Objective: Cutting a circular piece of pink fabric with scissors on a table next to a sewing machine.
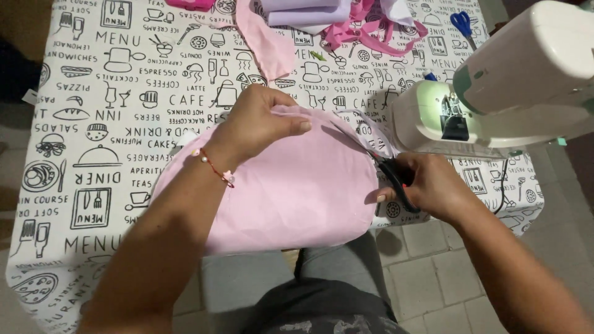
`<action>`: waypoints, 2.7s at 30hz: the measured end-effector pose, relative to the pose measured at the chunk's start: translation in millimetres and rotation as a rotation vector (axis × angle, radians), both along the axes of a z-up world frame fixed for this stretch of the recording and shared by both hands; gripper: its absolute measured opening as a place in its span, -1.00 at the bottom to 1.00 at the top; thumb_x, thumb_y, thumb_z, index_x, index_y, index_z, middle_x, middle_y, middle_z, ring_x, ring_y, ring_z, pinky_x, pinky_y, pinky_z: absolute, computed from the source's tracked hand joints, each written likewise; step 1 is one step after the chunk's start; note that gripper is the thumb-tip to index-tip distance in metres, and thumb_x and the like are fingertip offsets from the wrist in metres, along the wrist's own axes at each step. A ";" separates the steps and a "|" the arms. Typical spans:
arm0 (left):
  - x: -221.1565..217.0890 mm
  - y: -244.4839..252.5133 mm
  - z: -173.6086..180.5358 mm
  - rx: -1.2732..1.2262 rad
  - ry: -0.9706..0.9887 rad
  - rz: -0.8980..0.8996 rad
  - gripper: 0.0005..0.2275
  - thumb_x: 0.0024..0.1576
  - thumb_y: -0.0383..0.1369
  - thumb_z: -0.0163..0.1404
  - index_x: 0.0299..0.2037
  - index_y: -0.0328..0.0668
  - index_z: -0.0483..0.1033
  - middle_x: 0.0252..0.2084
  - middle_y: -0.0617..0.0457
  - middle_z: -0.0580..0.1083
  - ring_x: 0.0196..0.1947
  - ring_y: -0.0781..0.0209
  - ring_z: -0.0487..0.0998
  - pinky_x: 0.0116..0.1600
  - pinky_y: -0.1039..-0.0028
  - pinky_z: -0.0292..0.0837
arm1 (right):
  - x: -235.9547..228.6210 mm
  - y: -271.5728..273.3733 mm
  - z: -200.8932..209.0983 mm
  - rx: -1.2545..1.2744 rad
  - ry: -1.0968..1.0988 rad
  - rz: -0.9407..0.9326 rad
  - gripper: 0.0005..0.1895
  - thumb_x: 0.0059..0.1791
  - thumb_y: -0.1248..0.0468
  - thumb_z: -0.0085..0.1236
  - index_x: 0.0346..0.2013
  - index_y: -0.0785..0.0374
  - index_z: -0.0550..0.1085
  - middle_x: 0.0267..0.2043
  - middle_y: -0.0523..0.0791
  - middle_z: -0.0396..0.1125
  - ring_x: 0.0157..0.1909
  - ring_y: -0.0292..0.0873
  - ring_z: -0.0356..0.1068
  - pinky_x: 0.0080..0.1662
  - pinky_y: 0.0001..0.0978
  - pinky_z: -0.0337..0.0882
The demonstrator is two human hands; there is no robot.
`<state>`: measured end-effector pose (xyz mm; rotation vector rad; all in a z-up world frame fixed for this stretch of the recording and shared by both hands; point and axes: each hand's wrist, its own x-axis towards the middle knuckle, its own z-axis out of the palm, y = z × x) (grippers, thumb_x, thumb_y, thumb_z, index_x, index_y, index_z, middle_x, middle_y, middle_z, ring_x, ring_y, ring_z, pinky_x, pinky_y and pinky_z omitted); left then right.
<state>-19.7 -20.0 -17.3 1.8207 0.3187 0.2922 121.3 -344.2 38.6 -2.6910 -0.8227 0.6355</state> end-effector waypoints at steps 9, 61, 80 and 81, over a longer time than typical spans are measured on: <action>-0.7 2.1 -6.5 -0.144 -0.024 -0.061 -0.76 0.12 -0.26 0.58 -0.08 -0.10 0.92 -0.40 0.03 0.75 -0.34 0.36 0.59 -0.07 0.54 0.53 | 13.0 1.6 0.8 0.032 -0.024 0.085 -0.32 -0.30 -0.21 0.91 -0.34 0.26 0.73 -0.55 0.09 0.58 -0.40 0.20 0.61 -0.19 -0.12 0.45; 2.3 -0.1 -25.0 -0.318 -0.039 -0.150 -0.75 0.12 -0.47 0.42 0.00 -0.35 0.87 -0.24 -0.19 0.79 -0.33 0.13 0.71 -0.01 0.47 0.61 | 28.9 36.1 23.2 -0.110 -0.180 0.317 -0.33 -0.29 -0.26 0.86 -0.49 0.16 0.61 -0.64 -0.02 0.53 -0.39 0.17 0.65 -0.20 -0.11 0.56; -12.5 -10.7 12.5 -0.277 -0.005 -0.172 -0.72 0.16 -0.44 0.48 0.05 -0.37 0.86 -0.21 -0.15 0.79 -0.32 0.12 0.74 0.04 0.42 0.64 | 29.1 60.3 23.4 -0.034 -0.251 0.418 -0.35 -0.30 -0.22 0.89 -0.57 0.13 0.58 -0.68 -0.10 0.47 -0.44 0.09 0.61 -0.23 -0.15 0.54; -14.9 -11.0 17.5 -0.256 -0.010 -0.172 -0.73 0.16 -0.44 0.46 0.04 -0.39 0.86 -0.24 -0.13 0.78 -0.33 0.13 0.70 0.03 0.40 0.62 | 28.9 62.7 26.7 -0.034 -0.240 0.437 -0.38 -0.27 -0.19 0.89 -0.54 0.16 0.61 -0.66 -0.06 0.50 -0.42 0.13 0.62 -0.19 -0.11 0.57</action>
